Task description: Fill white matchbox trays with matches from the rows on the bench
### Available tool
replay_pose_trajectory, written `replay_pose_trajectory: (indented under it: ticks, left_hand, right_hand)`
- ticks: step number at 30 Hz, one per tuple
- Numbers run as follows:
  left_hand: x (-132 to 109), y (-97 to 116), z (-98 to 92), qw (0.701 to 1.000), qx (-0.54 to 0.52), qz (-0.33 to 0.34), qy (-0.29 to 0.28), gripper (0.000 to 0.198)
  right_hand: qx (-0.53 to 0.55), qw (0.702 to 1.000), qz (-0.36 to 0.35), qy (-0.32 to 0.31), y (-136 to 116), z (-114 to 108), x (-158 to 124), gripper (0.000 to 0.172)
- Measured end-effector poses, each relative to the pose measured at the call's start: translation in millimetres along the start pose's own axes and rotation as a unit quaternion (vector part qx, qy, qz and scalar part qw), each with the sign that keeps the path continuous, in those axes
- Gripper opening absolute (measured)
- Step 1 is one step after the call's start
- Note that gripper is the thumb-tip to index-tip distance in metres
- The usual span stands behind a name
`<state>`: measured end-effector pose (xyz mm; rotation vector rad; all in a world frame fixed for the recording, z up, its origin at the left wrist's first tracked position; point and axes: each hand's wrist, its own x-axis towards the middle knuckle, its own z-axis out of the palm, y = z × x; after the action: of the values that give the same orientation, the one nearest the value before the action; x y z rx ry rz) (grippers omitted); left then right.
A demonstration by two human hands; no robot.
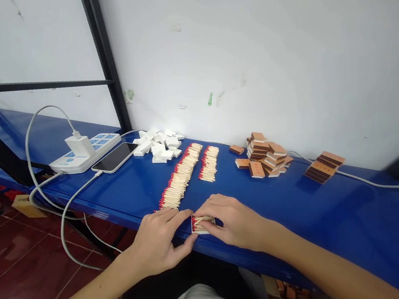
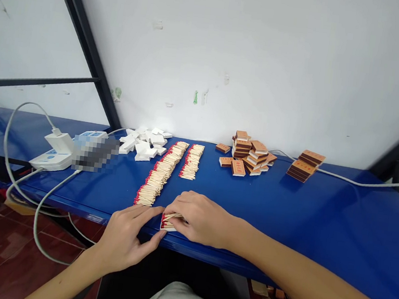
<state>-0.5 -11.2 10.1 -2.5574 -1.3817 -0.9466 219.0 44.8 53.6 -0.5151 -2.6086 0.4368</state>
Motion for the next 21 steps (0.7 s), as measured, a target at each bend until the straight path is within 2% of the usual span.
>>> replay_pose_trajectory:
  ticks: [10, 15, 21]
  left_hand:
    - [1.6, 1.2, -2.7, 1.000, 0.009, 0.014, 0.016, 0.027]
    - [1.2, 1.0, -2.8, 1.000, 0.004, 0.013, 0.009, 0.027]
    - [0.9, 1.4, -1.5, 1.000, -0.001, 0.002, -0.001, 0.027]
  right_hand:
    - [0.020, 1.000, -0.011, 0.001, 2.4, -3.6, -0.2, 0.019]
    - [0.053, 0.998, 0.011, 0.014, 3.8, -3.6, -0.1, 0.020]
    - [0.064, 0.998, -0.006, 0.012, 1.0, -4.1, -0.1, 0.016]
